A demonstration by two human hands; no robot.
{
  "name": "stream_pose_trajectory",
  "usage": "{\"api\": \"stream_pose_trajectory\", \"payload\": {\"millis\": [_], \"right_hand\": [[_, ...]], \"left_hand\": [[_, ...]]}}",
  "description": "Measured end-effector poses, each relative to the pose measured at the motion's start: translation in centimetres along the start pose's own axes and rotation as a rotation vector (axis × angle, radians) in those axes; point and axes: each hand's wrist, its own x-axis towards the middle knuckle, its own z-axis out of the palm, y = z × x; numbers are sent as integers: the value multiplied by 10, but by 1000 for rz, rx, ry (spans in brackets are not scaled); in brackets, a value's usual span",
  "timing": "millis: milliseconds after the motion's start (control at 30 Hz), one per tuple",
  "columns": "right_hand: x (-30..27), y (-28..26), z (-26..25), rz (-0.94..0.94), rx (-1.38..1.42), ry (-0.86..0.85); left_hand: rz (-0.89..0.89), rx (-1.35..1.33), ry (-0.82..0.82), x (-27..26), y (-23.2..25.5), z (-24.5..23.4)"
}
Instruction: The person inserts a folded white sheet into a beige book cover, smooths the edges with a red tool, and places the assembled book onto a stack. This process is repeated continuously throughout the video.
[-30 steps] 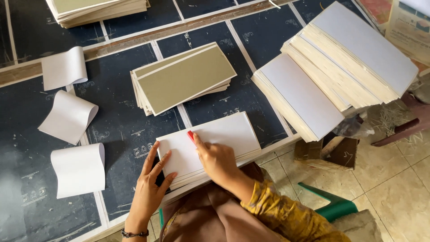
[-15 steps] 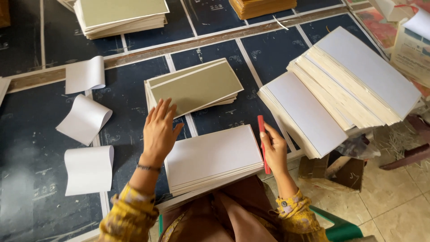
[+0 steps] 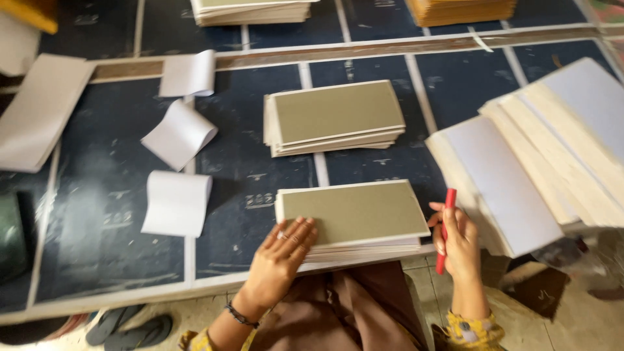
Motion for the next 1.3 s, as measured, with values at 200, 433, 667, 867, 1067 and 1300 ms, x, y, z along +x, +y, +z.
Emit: {"api": "stream_pose_trajectory", "payload": {"millis": [200, 433, 667, 867, 1067, 1300], "right_hand": [[-27, -28, 26, -77, -564, -43], [-27, 3, 21, -457, -829, -35], [-35, 1, 21, -403, -763, 98], [-61, -59, 90, -159, -335, 87], [-69, -79, 143, -140, 17, -134], [-69, -55, 145, 76, 265, -143]], "left_hand": [[-397, -310, 187, -8, -13, -11], [-1088, 222, -135, 8, -123, -82], [-1183, -151, -101, 13, -105, -122], [-876, -619, 473, 15, -34, -107], [-622, -926, 409, 31, 17, -68], [-484, -686, 255, 33, 36, -44]]}}
